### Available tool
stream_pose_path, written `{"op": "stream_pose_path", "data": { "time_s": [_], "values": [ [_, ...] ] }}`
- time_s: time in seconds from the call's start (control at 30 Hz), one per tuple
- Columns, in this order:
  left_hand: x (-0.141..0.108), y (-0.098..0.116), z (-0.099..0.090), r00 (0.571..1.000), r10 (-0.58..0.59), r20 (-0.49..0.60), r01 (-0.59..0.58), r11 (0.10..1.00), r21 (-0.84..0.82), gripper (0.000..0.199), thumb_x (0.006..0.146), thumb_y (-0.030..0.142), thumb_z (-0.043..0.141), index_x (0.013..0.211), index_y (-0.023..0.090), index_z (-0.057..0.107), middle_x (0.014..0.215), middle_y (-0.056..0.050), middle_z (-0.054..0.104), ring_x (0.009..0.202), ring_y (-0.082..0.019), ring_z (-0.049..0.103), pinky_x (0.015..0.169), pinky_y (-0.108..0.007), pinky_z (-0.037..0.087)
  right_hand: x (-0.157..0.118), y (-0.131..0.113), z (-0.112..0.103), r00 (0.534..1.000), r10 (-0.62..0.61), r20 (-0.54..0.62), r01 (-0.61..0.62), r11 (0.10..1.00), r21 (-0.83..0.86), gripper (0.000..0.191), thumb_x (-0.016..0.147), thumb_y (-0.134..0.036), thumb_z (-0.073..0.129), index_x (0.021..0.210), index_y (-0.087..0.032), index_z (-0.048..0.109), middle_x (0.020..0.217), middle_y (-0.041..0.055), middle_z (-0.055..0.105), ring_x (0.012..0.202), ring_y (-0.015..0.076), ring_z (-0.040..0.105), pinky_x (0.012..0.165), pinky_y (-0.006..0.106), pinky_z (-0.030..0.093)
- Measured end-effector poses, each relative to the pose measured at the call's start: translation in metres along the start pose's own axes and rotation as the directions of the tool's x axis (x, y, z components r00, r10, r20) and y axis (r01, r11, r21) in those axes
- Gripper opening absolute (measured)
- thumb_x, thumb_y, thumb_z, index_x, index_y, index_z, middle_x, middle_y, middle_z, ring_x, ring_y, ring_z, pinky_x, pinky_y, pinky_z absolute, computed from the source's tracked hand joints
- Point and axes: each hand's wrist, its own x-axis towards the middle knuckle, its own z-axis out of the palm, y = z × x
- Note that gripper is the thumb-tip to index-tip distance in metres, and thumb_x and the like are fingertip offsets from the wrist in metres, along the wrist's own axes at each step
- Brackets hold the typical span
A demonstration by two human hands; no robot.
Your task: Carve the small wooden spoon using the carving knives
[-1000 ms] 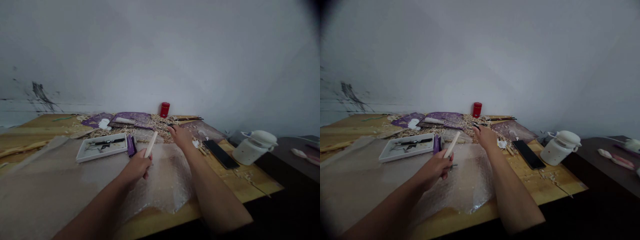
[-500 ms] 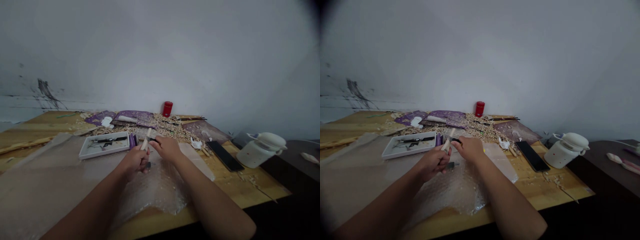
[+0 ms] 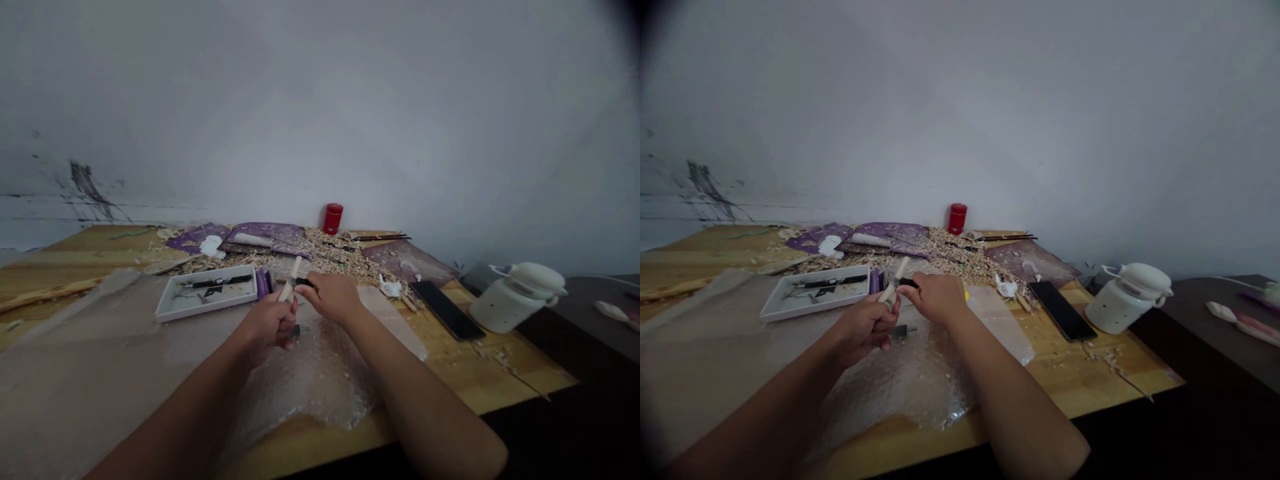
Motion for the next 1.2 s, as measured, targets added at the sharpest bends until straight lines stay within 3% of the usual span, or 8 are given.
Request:
{"op": "stream_pose_path", "data": {
  "time_s": [0.23, 0.63, 0.7, 0.77, 0.87, 0.93, 1.07, 1.2],
  "values": [
    [-0.002, -0.004, 0.007, 0.999, -0.033, 0.006, 0.033, 0.999, -0.008, 0.014, 0.054, 0.011, 0.041, 0.066, 0.019, 0.039, 0.039, 0.01, 0.022, 0.033, -0.004, 0.018, 0.036, -0.023, 0.036, 0.006, 0.019, 0.004, 0.987, 0.157, -0.034, -0.157, 0.987, -0.027, 0.064, 0.08, -0.062, 0.005, 0.088, -0.023, 0.055, 0.08, 0.0041, 0.063, 0.074, 0.0194, 0.057, 0.058, 0.025, 0.034],
    [0.002, -0.004, 0.007, 0.996, -0.078, -0.049, 0.075, 0.996, -0.05, 0.018, 0.053, 0.013, 0.043, 0.069, 0.018, 0.041, 0.041, 0.01, 0.025, 0.035, -0.005, 0.022, 0.037, -0.024, 0.038, 0.012, 0.021, 0.011, 0.982, 0.191, -0.003, -0.191, 0.982, -0.003, 0.067, 0.077, -0.065, 0.004, 0.093, -0.025, 0.055, 0.085, 0.0051, 0.062, 0.078, 0.0204, 0.056, 0.063, 0.029, 0.036],
    [0.0, -0.006, 0.009, 0.996, -0.089, -0.017, 0.088, 0.996, -0.032, 0.018, 0.051, 0.012, 0.043, 0.068, 0.019, 0.041, 0.04, 0.01, 0.025, 0.034, -0.004, 0.02, 0.037, -0.024, 0.039, 0.013, 0.035, 0.009, 0.958, 0.288, 0.004, -0.288, 0.957, 0.023, 0.066, 0.077, -0.065, 0.007, 0.093, -0.024, 0.056, 0.086, 0.006, 0.062, 0.079, 0.0202, 0.056, 0.064, 0.029, 0.036],
    [-0.001, -0.008, 0.011, 0.996, -0.088, 0.03, 0.088, 0.996, -0.011, 0.017, 0.051, 0.011, 0.042, 0.066, 0.019, 0.04, 0.04, 0.01, 0.024, 0.034, -0.004, 0.02, 0.037, -0.025, 0.04, 0.013, 0.057, 0.006, 0.882, 0.471, 0.017, -0.472, 0.881, 0.035, 0.065, 0.079, -0.063, 0.008, 0.092, -0.022, 0.057, 0.086, 0.0084, 0.063, 0.078, 0.0201, 0.057, 0.064, 0.028, 0.035],
    [-0.002, -0.008, 0.011, 0.997, -0.07, 0.033, 0.07, 0.998, 0.005, 0.016, 0.052, 0.012, 0.042, 0.066, 0.019, 0.039, 0.039, 0.01, 0.024, 0.034, -0.004, 0.019, 0.037, -0.026, 0.042, 0.011, 0.079, 0.003, 0.838, 0.541, -0.076, -0.538, 0.841, 0.056, 0.063, 0.085, -0.052, 0.003, 0.093, -0.019, 0.056, 0.087, 0.0106, 0.062, 0.079, 0.0203, 0.056, 0.063, 0.027, 0.034],
    [-0.001, -0.007, 0.01, 0.996, -0.079, 0.036, 0.079, 0.997, 0.004, 0.015, 0.054, 0.013, 0.043, 0.067, 0.019, 0.038, 0.04, 0.011, 0.023, 0.033, -0.004, 0.018, 0.038, -0.026, 0.043, 0.011, 0.075, 0.004, 0.869, 0.486, -0.096, -0.479, 0.873, 0.094, 0.059, 0.085, -0.052, 0.006, 0.09, -0.021, 0.056, 0.086, 0.0083, 0.062, 0.078, 0.0195, 0.056, 0.061, 0.026, 0.033],
    [0.001, -0.002, 0.007, 0.997, -0.05, 0.054, 0.052, 0.998, -0.027, 0.016, 0.055, 0.013, 0.042, 0.069, 0.02, 0.039, 0.041, 0.011, 0.025, 0.032, -0.003, 0.017, 0.041, -0.027, 0.044, 0.01, 0.039, 0.008, 0.959, 0.265, -0.102, -0.255, 0.962, 0.101, 0.058, 0.083, -0.057, 0.009, 0.089, -0.023, 0.056, 0.082, 0.0045, 0.062, 0.076, 0.0176, 0.056, 0.06, 0.024, 0.032],
    [0.005, 0.0, 0.005, 0.998, 0.034, -0.053, -0.03, 0.996, 0.08, 0.02, 0.056, 0.015, 0.043, 0.075, 0.02, 0.043, 0.042, 0.01, 0.024, 0.034, -0.004, 0.021, 0.038, -0.025, 0.042, 0.007, 0.016, 0.007, 0.985, 0.164, -0.057, -0.161, 0.985, 0.061, 0.061, 0.081, -0.06, 0.009, 0.087, -0.022, 0.056, 0.08, 0.0039, 0.062, 0.074, 0.0176, 0.056, 0.057, 0.024, 0.031]
  ]
}}
